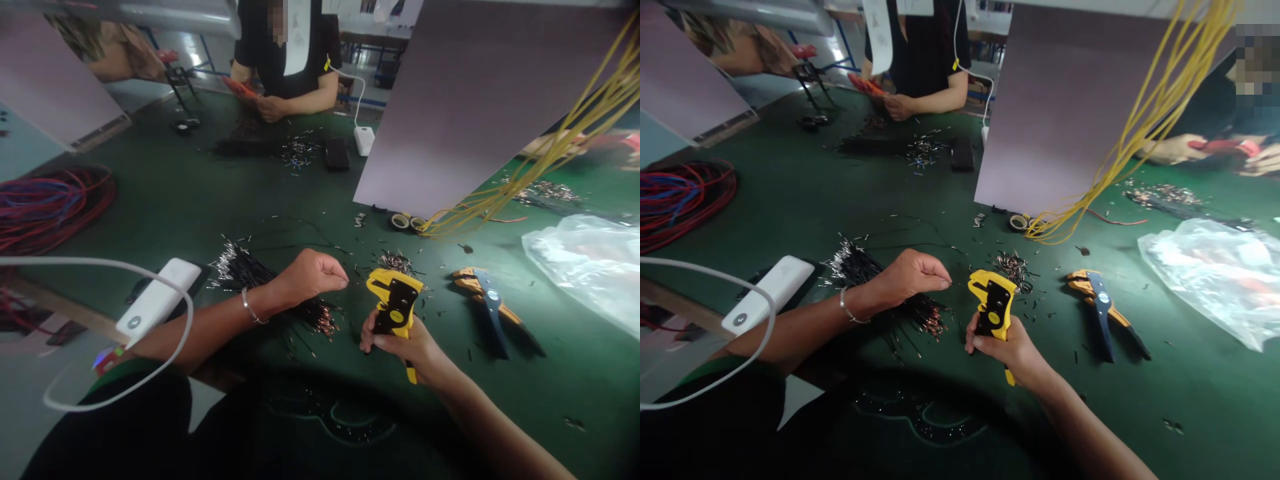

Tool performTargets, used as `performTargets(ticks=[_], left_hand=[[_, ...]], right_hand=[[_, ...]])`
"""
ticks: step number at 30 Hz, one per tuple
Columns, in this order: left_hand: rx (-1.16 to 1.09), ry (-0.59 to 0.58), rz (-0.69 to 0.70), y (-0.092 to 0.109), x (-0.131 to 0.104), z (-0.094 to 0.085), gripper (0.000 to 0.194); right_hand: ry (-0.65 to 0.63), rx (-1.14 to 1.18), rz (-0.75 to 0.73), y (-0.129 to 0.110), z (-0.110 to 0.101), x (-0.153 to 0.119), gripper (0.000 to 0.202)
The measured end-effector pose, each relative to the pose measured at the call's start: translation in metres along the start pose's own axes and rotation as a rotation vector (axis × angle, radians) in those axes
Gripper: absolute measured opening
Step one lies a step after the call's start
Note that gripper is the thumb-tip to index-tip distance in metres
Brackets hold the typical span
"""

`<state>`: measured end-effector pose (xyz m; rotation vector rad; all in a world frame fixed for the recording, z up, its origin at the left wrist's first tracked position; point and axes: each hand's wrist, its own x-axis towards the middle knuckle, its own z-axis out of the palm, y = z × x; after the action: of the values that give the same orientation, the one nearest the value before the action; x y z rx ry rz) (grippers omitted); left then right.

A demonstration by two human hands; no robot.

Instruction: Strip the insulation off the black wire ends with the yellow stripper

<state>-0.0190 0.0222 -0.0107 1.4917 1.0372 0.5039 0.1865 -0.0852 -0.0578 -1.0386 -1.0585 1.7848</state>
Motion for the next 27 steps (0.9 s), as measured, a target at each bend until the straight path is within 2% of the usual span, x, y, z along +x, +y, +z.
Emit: performTargets(ticks=[9,18,24,27], left_hand=[[0.042,0.009,0.036,-0.001,-0.003,0.002,0.014],[0.233,0.134,0.218,-0.005,-0.007,0.005,0.015],[0.222,0.115,0.264,-0.004,-0.011,0.009,0.015],[0.212,0.101,0.266,-0.002,-0.013,0.009,0.014]], right_hand=[[-0.012,-0.030,0.009,0.000,-0.001,-0.003,0.026],[-0.029,-0.034,-0.023,-0.002,0.001,-0.005,0.023],[-0.086,-0.046,-0.022,-0.004,0.002,-0.005,0.024],[-0.054,-0.046,-0.006,-0.004,0.002,-0.003,0.025]])
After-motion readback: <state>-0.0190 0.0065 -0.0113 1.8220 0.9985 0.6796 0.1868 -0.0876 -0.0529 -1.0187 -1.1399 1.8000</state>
